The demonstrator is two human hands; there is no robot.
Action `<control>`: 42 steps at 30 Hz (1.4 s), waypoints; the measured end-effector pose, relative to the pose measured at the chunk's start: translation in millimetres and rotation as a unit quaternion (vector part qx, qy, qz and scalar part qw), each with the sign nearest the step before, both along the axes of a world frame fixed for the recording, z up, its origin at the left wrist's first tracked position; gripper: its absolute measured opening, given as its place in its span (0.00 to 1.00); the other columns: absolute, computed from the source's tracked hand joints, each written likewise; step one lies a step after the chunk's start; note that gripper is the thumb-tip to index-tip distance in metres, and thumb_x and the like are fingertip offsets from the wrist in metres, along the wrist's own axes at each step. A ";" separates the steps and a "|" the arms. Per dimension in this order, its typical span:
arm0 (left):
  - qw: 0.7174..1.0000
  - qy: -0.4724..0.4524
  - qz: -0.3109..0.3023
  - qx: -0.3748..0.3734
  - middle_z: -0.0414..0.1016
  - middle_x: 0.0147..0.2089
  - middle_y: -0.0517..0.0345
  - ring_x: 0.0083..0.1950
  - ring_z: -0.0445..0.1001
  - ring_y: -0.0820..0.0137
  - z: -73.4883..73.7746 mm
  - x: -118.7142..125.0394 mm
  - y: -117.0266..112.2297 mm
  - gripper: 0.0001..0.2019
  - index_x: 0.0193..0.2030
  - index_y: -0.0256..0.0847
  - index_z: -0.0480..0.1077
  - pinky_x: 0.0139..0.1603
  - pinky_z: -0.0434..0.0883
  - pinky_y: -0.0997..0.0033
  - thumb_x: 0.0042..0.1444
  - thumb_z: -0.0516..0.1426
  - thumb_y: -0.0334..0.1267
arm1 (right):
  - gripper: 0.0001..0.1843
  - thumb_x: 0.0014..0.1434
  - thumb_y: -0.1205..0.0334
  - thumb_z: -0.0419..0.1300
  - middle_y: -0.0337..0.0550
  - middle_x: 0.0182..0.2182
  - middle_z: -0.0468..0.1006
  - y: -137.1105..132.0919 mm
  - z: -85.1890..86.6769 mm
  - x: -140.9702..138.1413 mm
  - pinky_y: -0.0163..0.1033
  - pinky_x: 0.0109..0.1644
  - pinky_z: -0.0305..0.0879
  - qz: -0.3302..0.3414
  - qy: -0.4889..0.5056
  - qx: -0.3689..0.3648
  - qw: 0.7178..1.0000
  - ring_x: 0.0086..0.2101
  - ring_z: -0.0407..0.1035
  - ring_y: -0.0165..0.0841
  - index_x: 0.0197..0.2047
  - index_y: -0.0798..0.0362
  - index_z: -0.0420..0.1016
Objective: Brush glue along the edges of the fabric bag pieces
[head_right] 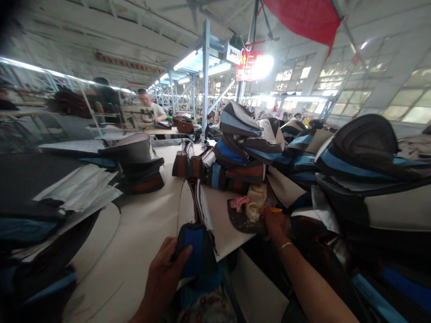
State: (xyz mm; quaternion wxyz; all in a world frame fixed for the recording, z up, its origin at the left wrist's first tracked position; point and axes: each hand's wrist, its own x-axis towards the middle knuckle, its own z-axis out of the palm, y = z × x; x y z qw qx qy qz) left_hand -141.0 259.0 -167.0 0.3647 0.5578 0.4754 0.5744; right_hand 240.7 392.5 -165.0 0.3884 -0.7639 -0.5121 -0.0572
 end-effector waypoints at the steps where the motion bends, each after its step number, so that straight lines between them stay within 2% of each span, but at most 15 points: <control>1: 1.000 0.003 -0.002 0.006 0.71 0.39 0.56 0.40 0.73 0.65 0.4 -0.6 0.9 0.12 0.39 0.45 0.76 0.41 0.72 0.69 0.58 0.57 0.50 | 0.20 0.65 0.57 0.55 0.42 0.16 0.72 -0.2 1.9 -2.0 0.40 0.32 0.67 -0.019 0.011 -0.013 1.000 0.20 0.69 0.34 0.23 0.56 0.72; 4: 1.000 0.017 -0.007 0.024 0.70 0.37 0.56 0.38 0.72 0.65 3.3 -3.5 4.2 0.12 0.37 0.44 0.76 0.39 0.71 0.70 0.58 0.56 0.49 | 0.19 0.63 0.58 0.61 0.37 0.18 0.71 -5.7 18.7 -13.7 0.41 0.38 0.69 -0.042 0.029 -0.031 0.998 0.24 0.70 0.32 0.23 0.56 0.69; 8: 0.998 0.025 -0.023 0.048 0.69 0.38 0.56 0.39 0.72 0.66 12.2 -3.9 8.3 0.13 0.42 0.43 0.76 0.41 0.69 0.70 0.59 0.56 0.47 | 0.15 0.63 0.55 0.60 0.44 0.23 0.74 -30.1 75.0 -49.2 0.41 0.38 0.68 0.031 0.034 0.021 0.999 0.29 0.72 0.36 0.29 0.56 0.73; 10: 0.997 0.026 -0.037 0.058 0.69 0.39 0.56 0.41 0.71 0.66 17.8 -1.0 9.7 0.13 0.45 0.43 0.76 0.43 0.69 0.70 0.60 0.55 0.47 | 0.15 0.64 0.51 0.57 0.43 0.26 0.76 -53.4 111.9 -79.3 0.37 0.33 0.67 0.118 0.047 0.075 0.989 0.29 0.72 0.35 0.37 0.54 0.75; 11: 0.997 0.027 -0.044 0.062 0.69 0.39 0.56 0.41 0.71 0.66 20.6 1.1 10.2 0.14 0.46 0.43 0.75 0.44 0.68 0.70 0.60 0.55 0.46 | 0.15 0.64 0.50 0.58 0.42 0.26 0.76 -66.9 129.7 -97.2 0.36 0.31 0.66 0.200 0.075 0.139 0.967 0.27 0.71 0.34 0.38 0.55 0.74; 13: 0.996 0.025 -0.061 0.067 0.68 0.38 0.57 0.40 0.70 0.67 25.4 5.6 10.8 0.14 0.47 0.42 0.75 0.43 0.68 0.71 0.61 0.55 0.46 | 0.13 0.61 0.51 0.62 0.40 0.26 0.75 -93.3 159.3 -135.6 0.35 0.30 0.65 0.345 0.082 0.179 0.918 0.27 0.70 0.33 0.35 0.53 0.74; 16: 0.994 0.009 -0.082 0.066 0.66 0.37 0.58 0.38 0.69 0.69 30.6 11.8 10.7 0.13 0.45 0.41 0.75 0.40 0.67 0.72 0.61 0.55 0.45 | 0.08 0.62 0.58 0.61 0.38 0.27 0.73 -118.7 180.7 -186.8 0.35 0.30 0.63 0.482 0.046 0.157 0.861 0.26 0.67 0.30 0.34 0.51 0.73; 19: 0.993 -0.007 -0.091 0.072 0.65 0.37 0.58 0.38 0.69 0.69 33.5 14.6 10.1 0.11 0.43 0.40 0.74 0.40 0.67 0.73 0.61 0.56 0.44 | 0.04 0.62 0.65 0.60 0.38 0.28 0.73 -122.0 178.8 -213.6 0.36 0.36 0.64 0.555 -0.041 0.144 0.818 0.28 0.67 0.29 0.34 0.52 0.73; 21: 0.993 -0.014 -0.091 0.072 0.65 0.38 0.58 0.38 0.69 0.69 34.8 14.0 9.6 0.11 0.43 0.40 0.74 0.40 0.67 0.73 0.61 0.55 0.44 | 0.04 0.62 0.67 0.59 0.37 0.29 0.72 -118.3 174.1 -214.5 0.36 0.36 0.63 0.571 -0.093 0.142 0.803 0.29 0.67 0.29 0.34 0.52 0.71; 25: 0.994 -0.013 -0.092 0.065 0.65 0.37 0.58 0.38 0.69 0.69 37.9 9.8 8.7 0.13 0.46 0.41 0.75 0.39 0.66 0.73 0.61 0.56 0.44 | 0.03 0.63 0.69 0.58 0.38 0.29 0.71 -116.9 176.4 -190.3 0.36 0.35 0.61 0.563 -0.171 0.127 0.798 0.29 0.66 0.29 0.36 0.52 0.70; 28: 0.993 -0.008 -0.096 0.068 0.65 0.37 0.58 0.39 0.69 0.69 40.3 9.5 8.7 0.13 0.46 0.41 0.75 0.40 0.66 0.73 0.61 0.55 0.44 | 0.04 0.63 0.70 0.58 0.39 0.30 0.73 -125.1 183.4 -178.6 0.36 0.34 0.61 0.542 -0.229 0.156 0.793 0.29 0.66 0.30 0.38 0.52 0.69; 31: 0.992 -0.007 -0.102 0.072 0.66 0.38 0.58 0.39 0.69 0.68 42.2 13.2 8.8 0.12 0.44 0.41 0.75 0.41 0.67 0.72 0.61 0.55 0.45 | 0.05 0.63 0.70 0.59 0.39 0.32 0.75 -133.3 180.5 -186.4 0.37 0.36 0.64 0.548 -0.227 0.200 0.780 0.31 0.68 0.31 0.41 0.51 0.69; 34: 0.992 -0.013 -0.092 0.081 0.67 0.38 0.57 0.40 0.69 0.68 42.8 15.7 8.1 0.12 0.43 0.40 0.74 0.42 0.67 0.71 0.61 0.55 0.45 | 0.03 0.65 0.67 0.58 0.40 0.31 0.75 -133.3 169.6 -195.3 0.38 0.37 0.65 0.577 -0.213 0.177 0.769 0.31 0.69 0.32 0.42 0.51 0.69; 37: 0.994 -0.006 -0.075 0.076 0.67 0.37 0.58 0.39 0.69 0.68 42.8 13.4 6.4 0.13 0.42 0.40 0.74 0.41 0.66 0.71 0.62 0.54 0.46 | 0.02 0.65 0.67 0.57 0.41 0.32 0.75 -129.9 163.1 -187.1 0.39 0.37 0.66 0.562 -0.198 0.163 0.786 0.32 0.70 0.33 0.41 0.51 0.70; 42: 0.994 0.021 -0.065 0.082 0.67 0.37 0.58 0.39 0.70 0.69 43.6 10.0 3.8 0.13 0.42 0.40 0.74 0.41 0.67 0.72 0.63 0.54 0.46 | 0.05 0.63 0.70 0.60 0.40 0.34 0.77 -132.1 158.6 -169.5 0.38 0.40 0.66 0.495 -0.181 0.224 0.820 0.34 0.71 0.32 0.40 0.50 0.70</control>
